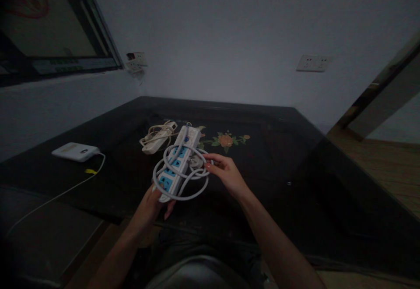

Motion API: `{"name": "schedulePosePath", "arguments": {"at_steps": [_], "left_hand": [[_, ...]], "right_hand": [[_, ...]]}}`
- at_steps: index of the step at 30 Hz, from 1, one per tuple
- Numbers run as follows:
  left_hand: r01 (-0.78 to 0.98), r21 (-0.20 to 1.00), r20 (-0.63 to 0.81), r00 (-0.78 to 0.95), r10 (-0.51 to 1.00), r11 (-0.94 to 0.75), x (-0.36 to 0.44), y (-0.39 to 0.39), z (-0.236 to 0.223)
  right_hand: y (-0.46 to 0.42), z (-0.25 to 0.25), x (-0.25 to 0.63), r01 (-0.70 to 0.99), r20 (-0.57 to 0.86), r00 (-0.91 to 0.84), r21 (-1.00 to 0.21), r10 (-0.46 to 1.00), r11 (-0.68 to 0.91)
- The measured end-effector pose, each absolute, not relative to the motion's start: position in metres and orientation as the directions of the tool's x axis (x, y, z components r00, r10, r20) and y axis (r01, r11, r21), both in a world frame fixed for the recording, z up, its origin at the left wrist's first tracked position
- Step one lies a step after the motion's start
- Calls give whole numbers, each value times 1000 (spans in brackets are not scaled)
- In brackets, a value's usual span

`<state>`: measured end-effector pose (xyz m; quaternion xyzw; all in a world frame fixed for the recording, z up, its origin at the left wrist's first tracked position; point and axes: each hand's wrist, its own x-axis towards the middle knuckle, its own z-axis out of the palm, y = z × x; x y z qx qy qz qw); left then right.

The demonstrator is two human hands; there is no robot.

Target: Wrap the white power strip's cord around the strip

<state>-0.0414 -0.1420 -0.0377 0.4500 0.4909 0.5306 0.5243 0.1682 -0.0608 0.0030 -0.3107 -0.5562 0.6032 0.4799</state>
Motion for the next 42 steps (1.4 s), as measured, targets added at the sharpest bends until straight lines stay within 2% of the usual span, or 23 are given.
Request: {"name": "schedulePosePath", "arguments": {"at_steps": [5,11,15,19,25,34,38,42], "left_hand": [[-81,996,-29,-85,996,23,-51,-142,-40],[-188,982,-11,91,996,28,-48,-138,-39],[-211,972,-75,125,989,101,-52,-119,-35],[-127,974,-163,182,970,188,-66,-88,-27],[78,962,-265,35,963,262,-92,-43,-16],[352,897,-255,-82,963,268,-106,-8,-15],[385,885,-235,-112,965,261,-105,-5,-16],[380,886,-244,-103,964,265,-104,-9,-17]], "right_hand": [[-63,4,158,-308,149,-293,-950,945,55],[-56,8,146,-390,87,-364,-918,927,-67],[-31,-5,140,-432,59,-312,-898,948,-86],[5,-22,127,-459,8,-217,-884,976,-95],[48,-38,94,-460,-12,-152,-884,988,-81],[81,-53,79,-348,-84,-110,-930,990,-118],[92,-58,74,-214,-120,-117,-966,986,-142],[104,-59,73,-55,-83,-90,-995,992,-88]]}}
